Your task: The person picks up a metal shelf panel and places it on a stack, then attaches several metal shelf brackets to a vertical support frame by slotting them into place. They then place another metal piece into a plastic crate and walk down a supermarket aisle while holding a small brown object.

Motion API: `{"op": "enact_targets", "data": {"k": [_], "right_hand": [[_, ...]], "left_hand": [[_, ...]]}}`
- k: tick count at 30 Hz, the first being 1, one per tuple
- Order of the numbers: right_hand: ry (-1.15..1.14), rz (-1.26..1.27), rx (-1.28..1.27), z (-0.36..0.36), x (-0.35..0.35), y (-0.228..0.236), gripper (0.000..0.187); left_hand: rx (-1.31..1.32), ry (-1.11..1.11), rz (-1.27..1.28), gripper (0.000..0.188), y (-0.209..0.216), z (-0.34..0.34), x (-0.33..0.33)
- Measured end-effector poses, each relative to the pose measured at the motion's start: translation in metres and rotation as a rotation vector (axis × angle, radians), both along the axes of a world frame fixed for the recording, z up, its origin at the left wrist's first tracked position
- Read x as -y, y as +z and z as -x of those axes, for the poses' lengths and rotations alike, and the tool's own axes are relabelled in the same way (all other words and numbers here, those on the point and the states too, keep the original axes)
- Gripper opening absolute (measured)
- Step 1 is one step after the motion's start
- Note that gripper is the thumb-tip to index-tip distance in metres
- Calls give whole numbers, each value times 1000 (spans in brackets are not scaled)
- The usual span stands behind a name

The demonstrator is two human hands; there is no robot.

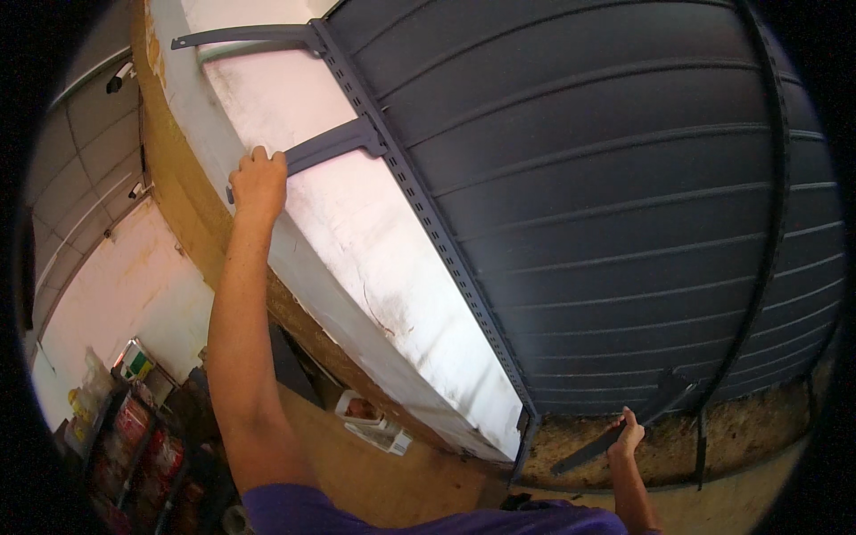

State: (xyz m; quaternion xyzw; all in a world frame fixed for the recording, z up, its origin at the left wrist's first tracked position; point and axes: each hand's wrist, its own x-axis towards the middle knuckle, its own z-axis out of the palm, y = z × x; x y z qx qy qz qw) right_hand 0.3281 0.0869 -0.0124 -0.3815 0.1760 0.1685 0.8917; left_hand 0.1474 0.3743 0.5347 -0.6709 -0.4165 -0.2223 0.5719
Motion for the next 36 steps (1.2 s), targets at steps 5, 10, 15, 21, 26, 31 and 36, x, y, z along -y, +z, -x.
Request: {"op": "enact_targets", "data": {"k": [5,10,15,21,26,31,36], "right_hand": [[19,-65,4,-2,-13,11,22],[81,-56,6,-1,-25,8,19],[109,-60,-26,0,-33,9,19],[164,-41,1,4,-42,4,20],[175,-36,6,9,-45,8,19],[204,-70,-30,12,-47,12,17],[155,-85,-99,2,-38,17,15]], "left_hand": [[26,-152,70,23,9,16,-6],[-4,-228,112,26,15,24,-12],[-24,-274,63,29,12,20,-10],[-12,-253,64,31,16,15,-1],[-34,-321,28,32,16,33,3],[-80,-297,75,33,10,66,34],[-116,-598,118,41,-74,58,40]]}}
